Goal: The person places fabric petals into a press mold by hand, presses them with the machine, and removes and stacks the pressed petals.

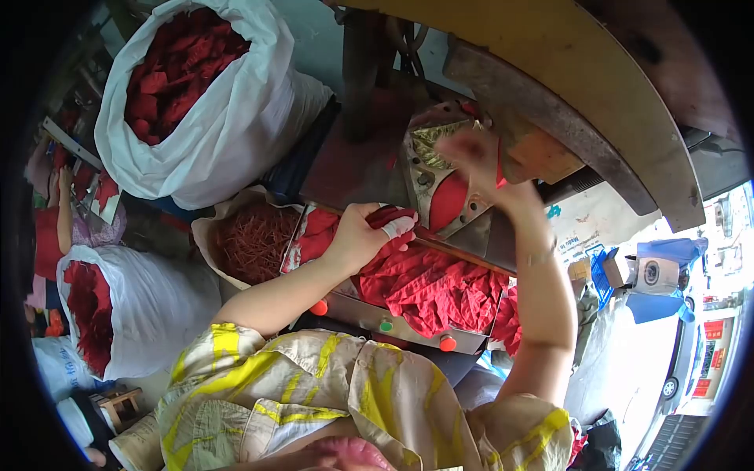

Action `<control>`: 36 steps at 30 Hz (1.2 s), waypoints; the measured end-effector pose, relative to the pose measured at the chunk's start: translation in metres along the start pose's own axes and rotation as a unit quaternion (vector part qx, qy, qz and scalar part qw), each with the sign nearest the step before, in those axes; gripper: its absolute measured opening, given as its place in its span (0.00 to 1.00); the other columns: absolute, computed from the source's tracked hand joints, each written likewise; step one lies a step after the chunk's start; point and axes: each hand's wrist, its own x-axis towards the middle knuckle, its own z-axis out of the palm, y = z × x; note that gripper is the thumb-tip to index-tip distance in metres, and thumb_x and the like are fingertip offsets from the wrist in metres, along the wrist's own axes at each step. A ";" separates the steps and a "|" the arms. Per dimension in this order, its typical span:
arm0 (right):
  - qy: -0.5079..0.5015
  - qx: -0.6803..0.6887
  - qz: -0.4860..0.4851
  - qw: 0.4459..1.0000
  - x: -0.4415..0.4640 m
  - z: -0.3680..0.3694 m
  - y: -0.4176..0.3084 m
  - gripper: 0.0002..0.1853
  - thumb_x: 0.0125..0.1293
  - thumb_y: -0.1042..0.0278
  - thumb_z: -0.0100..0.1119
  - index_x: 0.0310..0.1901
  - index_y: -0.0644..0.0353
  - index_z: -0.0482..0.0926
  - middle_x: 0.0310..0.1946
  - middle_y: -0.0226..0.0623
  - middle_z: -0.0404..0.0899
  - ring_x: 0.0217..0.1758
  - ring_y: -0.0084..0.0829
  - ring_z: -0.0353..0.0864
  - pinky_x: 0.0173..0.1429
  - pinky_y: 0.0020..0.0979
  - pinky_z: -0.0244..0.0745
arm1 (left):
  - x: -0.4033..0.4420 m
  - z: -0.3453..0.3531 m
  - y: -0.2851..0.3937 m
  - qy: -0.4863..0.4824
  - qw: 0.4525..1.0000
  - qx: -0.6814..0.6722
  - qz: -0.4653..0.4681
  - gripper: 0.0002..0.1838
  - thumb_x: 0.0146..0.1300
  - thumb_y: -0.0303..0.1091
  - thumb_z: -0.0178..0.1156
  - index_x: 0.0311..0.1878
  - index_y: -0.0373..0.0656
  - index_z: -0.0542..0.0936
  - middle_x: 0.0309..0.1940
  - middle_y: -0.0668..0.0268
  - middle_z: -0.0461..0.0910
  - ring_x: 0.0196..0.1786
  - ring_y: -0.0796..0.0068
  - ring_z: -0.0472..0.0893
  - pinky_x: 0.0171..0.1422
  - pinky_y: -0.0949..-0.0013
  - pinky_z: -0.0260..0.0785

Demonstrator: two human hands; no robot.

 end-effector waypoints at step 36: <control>0.243 -0.214 -0.058 0.944 0.001 0.041 0.013 0.11 0.56 0.68 0.67 0.41 0.59 0.82 0.33 0.40 0.83 0.43 0.43 0.82 0.51 0.44 0.75 | -0.033 -0.009 -0.012 -0.135 0.988 0.063 -0.036 0.13 0.77 0.29 0.46 0.55 0.34 0.77 0.37 0.60 0.85 0.33 0.78 0.83 0.40 0.76 0.76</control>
